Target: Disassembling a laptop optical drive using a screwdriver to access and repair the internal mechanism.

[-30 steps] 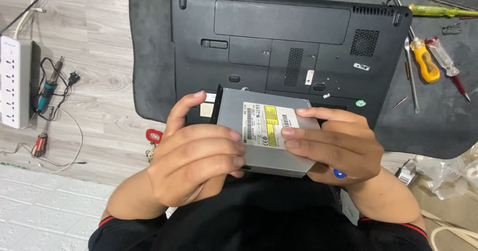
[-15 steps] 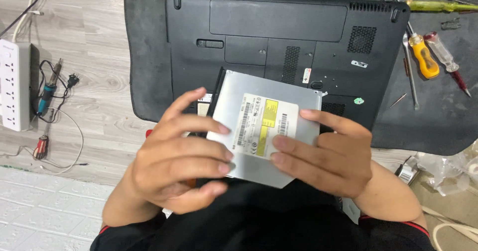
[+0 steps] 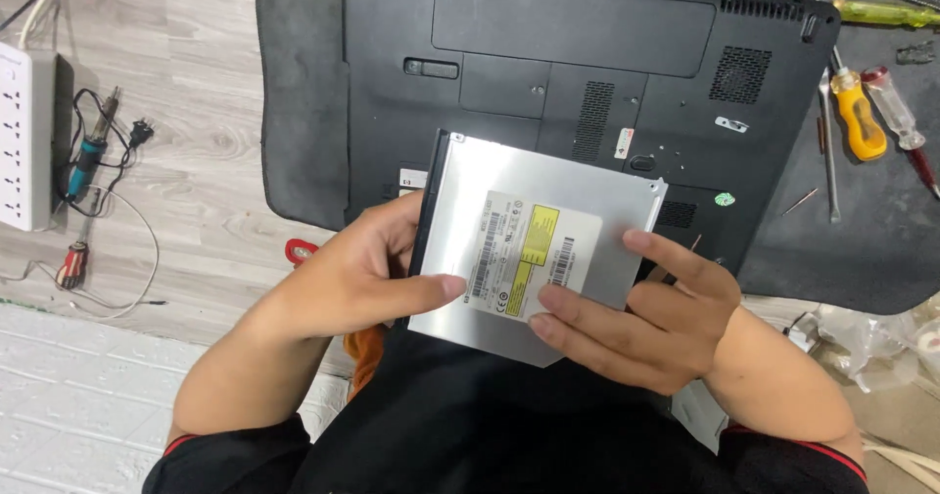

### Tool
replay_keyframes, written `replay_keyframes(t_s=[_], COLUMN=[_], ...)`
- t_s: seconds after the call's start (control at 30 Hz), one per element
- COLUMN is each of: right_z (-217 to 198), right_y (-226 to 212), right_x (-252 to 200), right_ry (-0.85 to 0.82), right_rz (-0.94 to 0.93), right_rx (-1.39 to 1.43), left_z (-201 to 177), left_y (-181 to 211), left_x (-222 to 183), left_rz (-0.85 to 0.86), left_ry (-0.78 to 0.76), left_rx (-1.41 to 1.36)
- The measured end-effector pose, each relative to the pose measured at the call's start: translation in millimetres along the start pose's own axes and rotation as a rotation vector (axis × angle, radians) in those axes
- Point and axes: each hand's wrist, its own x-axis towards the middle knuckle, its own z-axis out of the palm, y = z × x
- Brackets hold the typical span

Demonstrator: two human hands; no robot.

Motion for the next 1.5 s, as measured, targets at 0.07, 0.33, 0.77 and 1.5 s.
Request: replay_keyframes(t_s=[0.07,0.33,0.77,1.5], right_z=[0,-10,-16,-11], right_y=[3,9,-17,-24], right_x=[0,-16,-5,7], right_ry=[0.000,0.052,0.212,0.146], right_rz=[0.006,0.226,1.196,0.976], right_rx=[0.002,0.084,1.036,0.745], left_z=[2,-6,-2,-1], left_y=[0,-15,-31,-32], left_x=[2,2,-16,-12], left_rz=[0.007,0.070,0.288,0.328], left_ry=[0.030,0.178,0.365,0.200], left_rx=[0.008,0.090,0.306,0.517])
